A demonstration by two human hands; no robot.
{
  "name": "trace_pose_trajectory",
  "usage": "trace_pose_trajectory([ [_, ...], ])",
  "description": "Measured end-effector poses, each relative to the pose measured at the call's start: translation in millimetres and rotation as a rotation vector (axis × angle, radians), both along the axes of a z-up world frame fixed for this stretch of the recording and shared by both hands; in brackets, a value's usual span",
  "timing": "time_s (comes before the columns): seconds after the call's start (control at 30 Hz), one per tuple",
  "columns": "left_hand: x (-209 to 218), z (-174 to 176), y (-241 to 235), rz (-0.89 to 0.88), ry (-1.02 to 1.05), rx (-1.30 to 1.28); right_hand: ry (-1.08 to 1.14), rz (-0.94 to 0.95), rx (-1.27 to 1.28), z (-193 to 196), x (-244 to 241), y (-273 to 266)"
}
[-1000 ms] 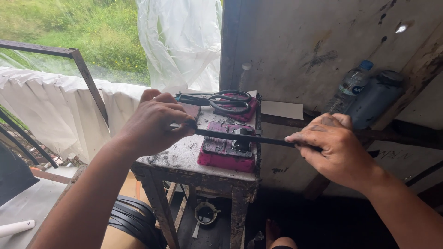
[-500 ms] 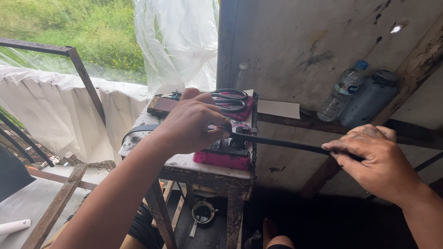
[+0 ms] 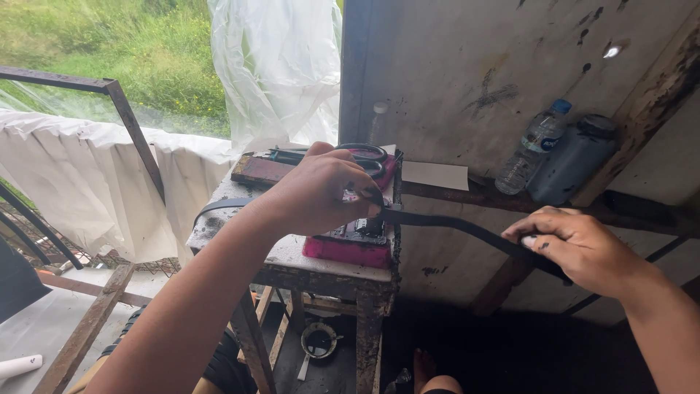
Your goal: Applying edge paint to long leather straps using a manual applicator and hanging them on a line to dry with clothespins.
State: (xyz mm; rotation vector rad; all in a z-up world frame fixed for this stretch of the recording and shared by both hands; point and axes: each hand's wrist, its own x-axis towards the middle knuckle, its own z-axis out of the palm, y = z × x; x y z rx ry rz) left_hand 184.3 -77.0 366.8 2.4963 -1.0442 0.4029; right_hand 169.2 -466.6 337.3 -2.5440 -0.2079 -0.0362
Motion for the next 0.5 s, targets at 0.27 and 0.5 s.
trace_pose_trajectory([
  [0.27, -2.7, 1.1, -11.3, -0.086, 0.098, -0.102, 0.199, 0.225, 0.136, -7.2, 19.0, 29.6],
  [0.5, -6.3, 9.1, -38.0, -0.216, 0.113, -0.078, -0.057, 0.328, 0.132, 6.8, 9.0, 43.4],
])
